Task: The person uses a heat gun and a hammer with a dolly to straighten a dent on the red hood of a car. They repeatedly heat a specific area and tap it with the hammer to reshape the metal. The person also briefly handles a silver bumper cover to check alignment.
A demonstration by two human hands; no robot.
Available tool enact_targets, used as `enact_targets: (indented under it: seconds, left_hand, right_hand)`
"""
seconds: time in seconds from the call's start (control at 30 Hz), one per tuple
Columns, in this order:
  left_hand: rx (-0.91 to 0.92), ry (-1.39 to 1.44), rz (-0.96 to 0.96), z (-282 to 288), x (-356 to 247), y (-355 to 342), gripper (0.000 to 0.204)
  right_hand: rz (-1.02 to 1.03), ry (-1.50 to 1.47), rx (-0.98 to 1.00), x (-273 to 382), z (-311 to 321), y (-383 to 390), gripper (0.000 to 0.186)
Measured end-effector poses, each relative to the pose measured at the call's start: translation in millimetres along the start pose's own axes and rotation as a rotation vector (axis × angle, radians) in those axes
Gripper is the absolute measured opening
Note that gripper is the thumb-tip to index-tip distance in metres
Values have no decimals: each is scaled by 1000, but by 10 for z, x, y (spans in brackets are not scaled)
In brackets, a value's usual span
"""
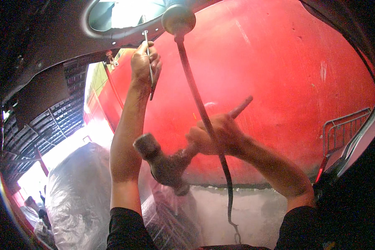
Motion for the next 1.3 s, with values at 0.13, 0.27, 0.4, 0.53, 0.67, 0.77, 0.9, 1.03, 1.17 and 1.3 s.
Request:
enact_targets:
  seconds: [0.13,0.27,0.4,0.53,0.67,0.77,0.9,1.03,1.17,1.3]
  left_hand:
    - [-9,-15,-2,-70,-4,-11,19]
    - [-23,-26,18,-95,-21,27,20]
    - [12,-17,-2,-24,-39,22,20]
    - [-9,-72,11,-39,-46,29,22]
    - [-11,-103,-1,-95,-62,8,22]
    - [-5,-107,-9,-85,-91,-23,23]
    - [-7,-64,73,-41,-3,8,24]
    - [-5,-113,101,-9,-81,0,23]
    - [-8,-102,79,-47,-61,-12,24]
    - [-15,-122,52,-60,-100,-43,24]
  right_hand:
    - [-87,12,6,-393,-124,19,28]
    - [-296,168,64,-715,-282,142,18]
    - [-185,57,74,-475,-275,310,16]
    - [-110,38,51,-261,-157,154,19]
    - [-374,116,133,-749,-262,-51,20]
    - [-363,97,71,-671,-247,49,19]
    - [-307,63,150,-366,-209,208,19]
    - [-242,47,117,-203,-205,164,22]
    - [-225,6,65,-124,-96,42,24]
    - [-109,9,-4,-70,-5,3,21]
Point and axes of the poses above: each hand's wrist, its own y-axis away from the middle knuckle, its own z-axis out of the back of the hand, x = y × z, the point moved 8 cm from there along -y, towards the middle knuckle, and after that the axes turned 5 degrees about -z, right-handed, at the moved point
